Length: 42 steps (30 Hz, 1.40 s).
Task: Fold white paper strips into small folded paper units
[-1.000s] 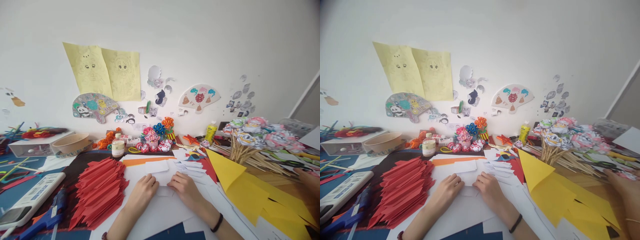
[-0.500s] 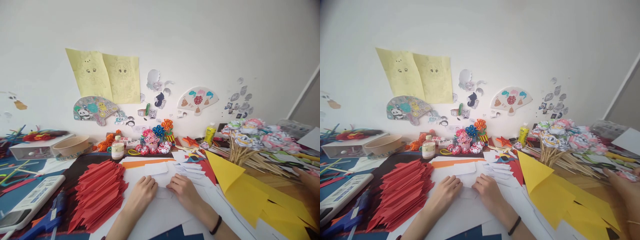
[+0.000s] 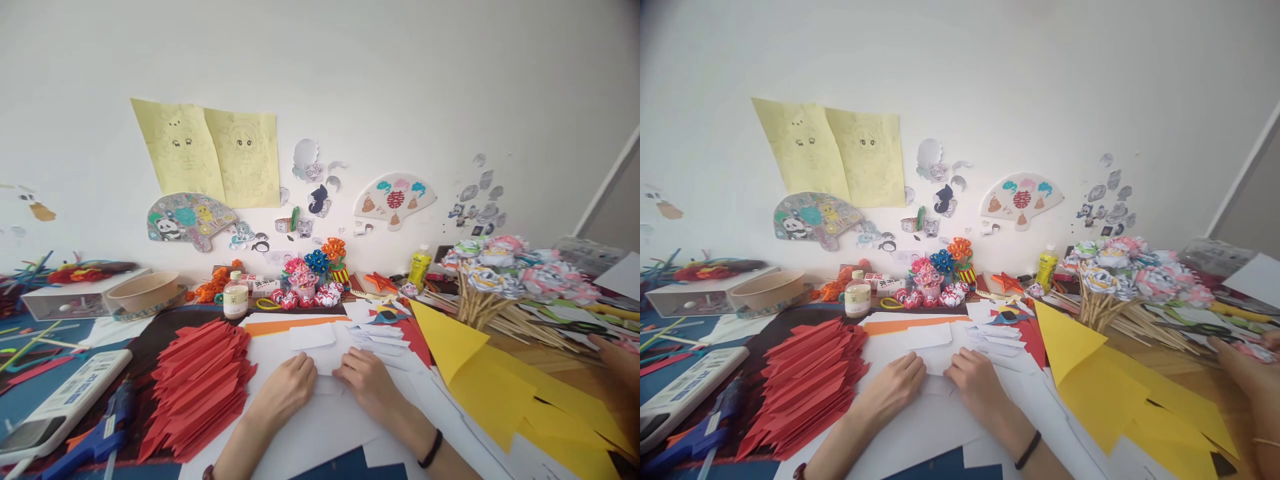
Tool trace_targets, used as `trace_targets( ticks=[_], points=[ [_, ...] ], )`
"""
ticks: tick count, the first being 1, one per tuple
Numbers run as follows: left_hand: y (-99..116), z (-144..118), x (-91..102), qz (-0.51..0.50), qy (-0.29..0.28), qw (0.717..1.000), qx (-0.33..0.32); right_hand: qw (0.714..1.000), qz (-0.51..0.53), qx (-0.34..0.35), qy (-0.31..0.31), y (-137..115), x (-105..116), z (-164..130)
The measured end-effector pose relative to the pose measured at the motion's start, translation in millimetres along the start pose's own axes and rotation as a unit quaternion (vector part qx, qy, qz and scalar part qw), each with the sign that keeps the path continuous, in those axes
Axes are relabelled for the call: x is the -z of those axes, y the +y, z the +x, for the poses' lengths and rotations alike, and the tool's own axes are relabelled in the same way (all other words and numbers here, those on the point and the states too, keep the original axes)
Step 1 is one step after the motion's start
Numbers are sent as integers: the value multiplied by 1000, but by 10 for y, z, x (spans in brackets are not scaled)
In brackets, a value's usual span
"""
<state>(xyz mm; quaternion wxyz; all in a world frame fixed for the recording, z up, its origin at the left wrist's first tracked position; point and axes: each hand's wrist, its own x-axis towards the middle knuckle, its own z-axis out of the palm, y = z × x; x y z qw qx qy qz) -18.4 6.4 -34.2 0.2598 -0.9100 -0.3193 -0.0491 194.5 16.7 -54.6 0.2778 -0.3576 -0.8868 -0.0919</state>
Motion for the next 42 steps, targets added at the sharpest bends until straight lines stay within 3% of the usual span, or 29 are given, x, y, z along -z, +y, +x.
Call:
trace_targets(
  ticks=[10, 19, 25, 37, 42],
  points=[
    [-14, -41, 73, -99, 15, 994, 39, 1000, -16, 18, 3, -5, 2, -6],
    [11, -30, 89, -53, 10, 999, -10, 997, -53, 50, 1, -54, 70, 11],
    [22, -13, 156, -49, -4, 999, -6, 994, -92, 60, -9, -76, 40, 21],
    [48, 32, 227, -52, -36, 998, 16, 994, -63, -31, -83, -157, 146, 24],
    [18, -16, 215, -114, -36, 992, 44, 992, 1, -99, -80, -129, 162, -11]
  ],
)
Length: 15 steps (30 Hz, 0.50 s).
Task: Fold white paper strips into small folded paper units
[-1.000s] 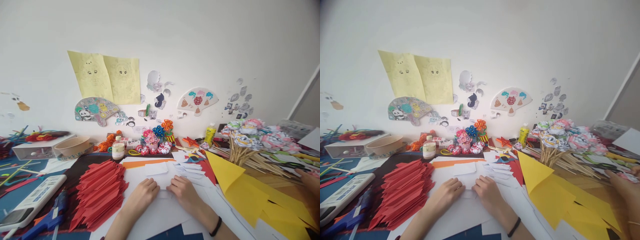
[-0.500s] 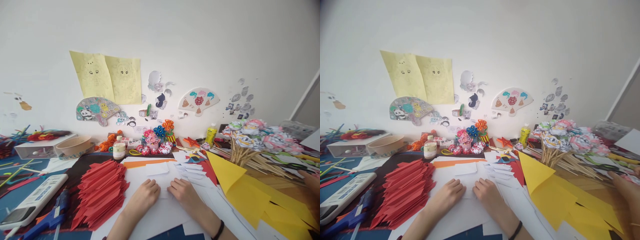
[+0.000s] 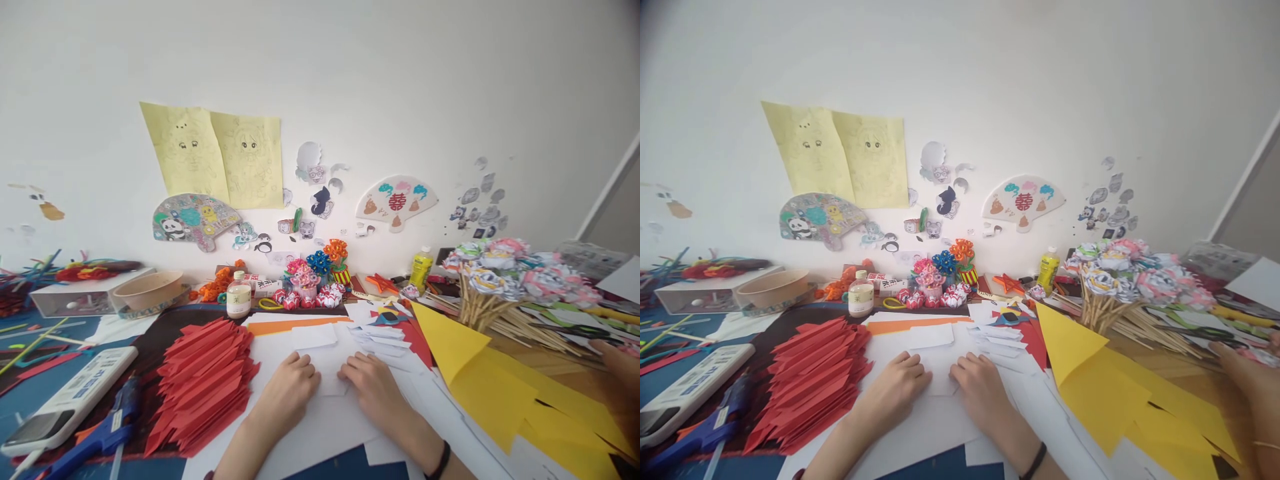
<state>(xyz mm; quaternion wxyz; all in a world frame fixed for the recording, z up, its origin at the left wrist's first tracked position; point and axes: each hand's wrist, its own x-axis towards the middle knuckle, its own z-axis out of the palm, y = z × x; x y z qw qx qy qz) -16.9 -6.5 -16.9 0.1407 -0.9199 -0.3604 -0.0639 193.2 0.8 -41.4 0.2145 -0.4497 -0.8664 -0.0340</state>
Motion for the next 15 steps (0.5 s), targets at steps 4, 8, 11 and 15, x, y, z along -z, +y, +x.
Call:
trace_targets(
  ticks=[4, 8, 11, 15],
  points=[
    [-18, -36, -29, -72, 31, 995, 56, 998, 65, -20, 19, 30, -15, -6],
    [-3, 14, -97, -130, 80, 977, 147, 993, 104, -44, 29, 13, 7, 15],
    [4, 56, -139, -171, 86, 966, 176, 989, 123, -76, 33, -4, 16, 36],
    [15, 78, -140, -186, 71, 961, 192, 987, 135, -81, 36, -25, 5, 58]
  ],
)
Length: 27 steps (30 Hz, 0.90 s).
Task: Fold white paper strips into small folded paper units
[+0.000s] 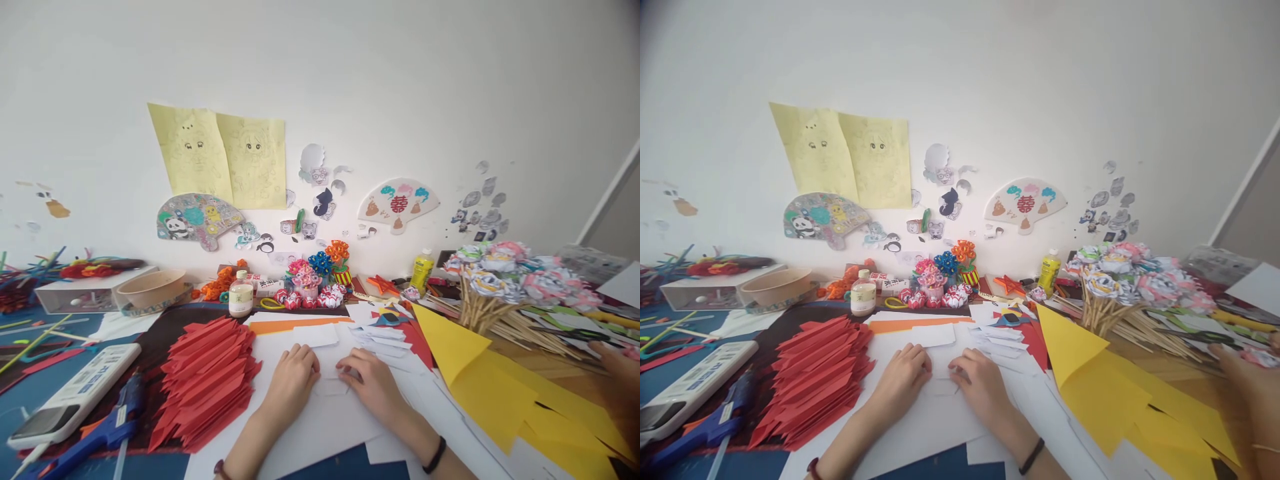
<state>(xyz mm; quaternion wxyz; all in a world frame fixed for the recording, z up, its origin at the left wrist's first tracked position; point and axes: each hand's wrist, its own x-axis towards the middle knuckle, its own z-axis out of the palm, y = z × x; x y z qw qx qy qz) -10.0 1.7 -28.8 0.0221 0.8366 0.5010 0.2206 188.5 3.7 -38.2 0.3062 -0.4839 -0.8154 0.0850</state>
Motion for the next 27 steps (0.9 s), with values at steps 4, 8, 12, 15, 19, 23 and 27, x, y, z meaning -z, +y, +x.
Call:
trace_targets(
  ticks=[4, 8, 12, 15, 19, 23, 27],
  points=[
    [39, 17, 11, 2, 5, 1000, 4, 1000, 24, 18, 9, -11, -16, 15],
    [52, 39, 25, -86, 29, 995, 38, 997, 70, -21, 27, 13, -12, 31],
    [37, 47, 44, -189, 45, 978, 77, 984, 173, -44, -14, 42, -8, 42],
    [40, 58, 66, -239, 56, 966, 79, 970, 230, -65, -37, 53, -13, 50],
    [58, 78, 80, -287, 102, 946, 108, 952, 294, -86, -5, 69, 6, 73],
    [123, 64, 38, -295, 100, 944, 111, 904, 408, -127, 19, 51, 43, 96],
    [260, 34, -41, -292, 48, 952, 78, 848, 517, -114, -11, -33, 57, 94]
  ],
)
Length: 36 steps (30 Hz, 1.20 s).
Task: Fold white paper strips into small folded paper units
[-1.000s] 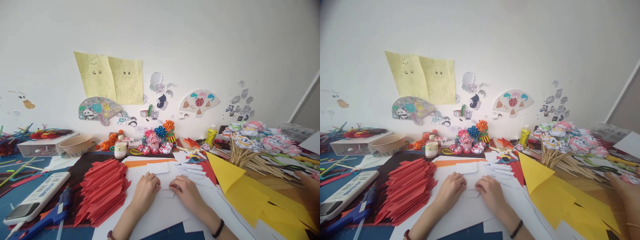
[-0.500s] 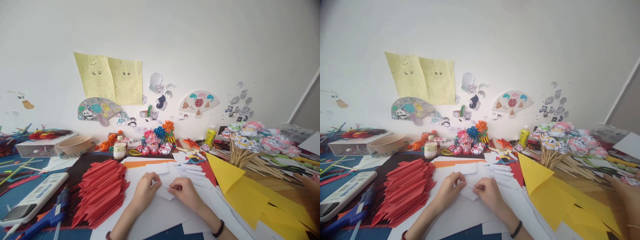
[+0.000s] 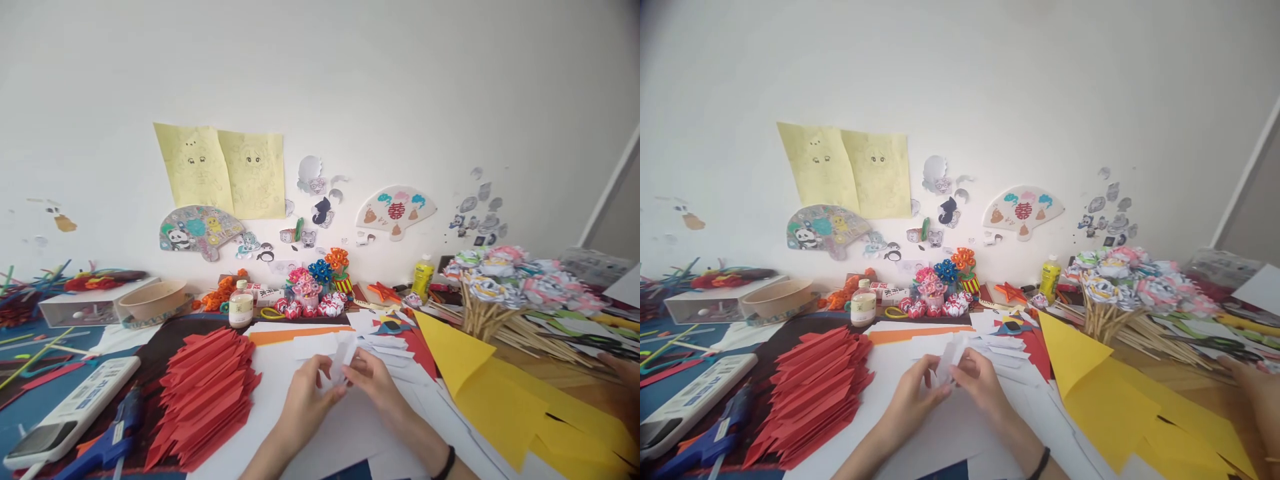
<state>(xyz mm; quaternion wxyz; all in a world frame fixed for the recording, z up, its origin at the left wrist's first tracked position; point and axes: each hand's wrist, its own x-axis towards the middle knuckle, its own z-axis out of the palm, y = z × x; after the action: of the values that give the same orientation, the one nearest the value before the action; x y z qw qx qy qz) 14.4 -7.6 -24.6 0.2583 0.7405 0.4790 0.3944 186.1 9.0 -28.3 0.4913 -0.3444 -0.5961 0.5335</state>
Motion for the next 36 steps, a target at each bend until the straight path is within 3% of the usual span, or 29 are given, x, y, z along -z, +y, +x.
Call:
trace_targets(
  ticks=[4, 9, 15, 18, 29, 33, 36],
  points=[
    [31, -10, -63, -11, 0, 1000, 15, 999, 29, -16, 5, -7, -18, -20],
    [20, 29, 37, -45, -6, 999, 29, 998, 23, -48, 15, 40, 72, 2],
    [-4, 45, 116, -82, -21, 996, 21, 998, 42, -51, -18, 78, 80, 10],
    [-45, 56, 130, -66, -18, 997, 40, 998, 34, -54, 11, 60, 102, 18],
    [-153, 54, 172, -8, -11, 998, 61, 995, -95, -36, 14, 211, 238, 71],
    [-237, 32, 153, 48, -37, 995, 81, 967, -254, 16, 36, 257, 241, 46],
    [-233, 9, 142, 112, -19, 992, 47, 949, -314, 0, 36, 268, 218, 34]
  ],
)
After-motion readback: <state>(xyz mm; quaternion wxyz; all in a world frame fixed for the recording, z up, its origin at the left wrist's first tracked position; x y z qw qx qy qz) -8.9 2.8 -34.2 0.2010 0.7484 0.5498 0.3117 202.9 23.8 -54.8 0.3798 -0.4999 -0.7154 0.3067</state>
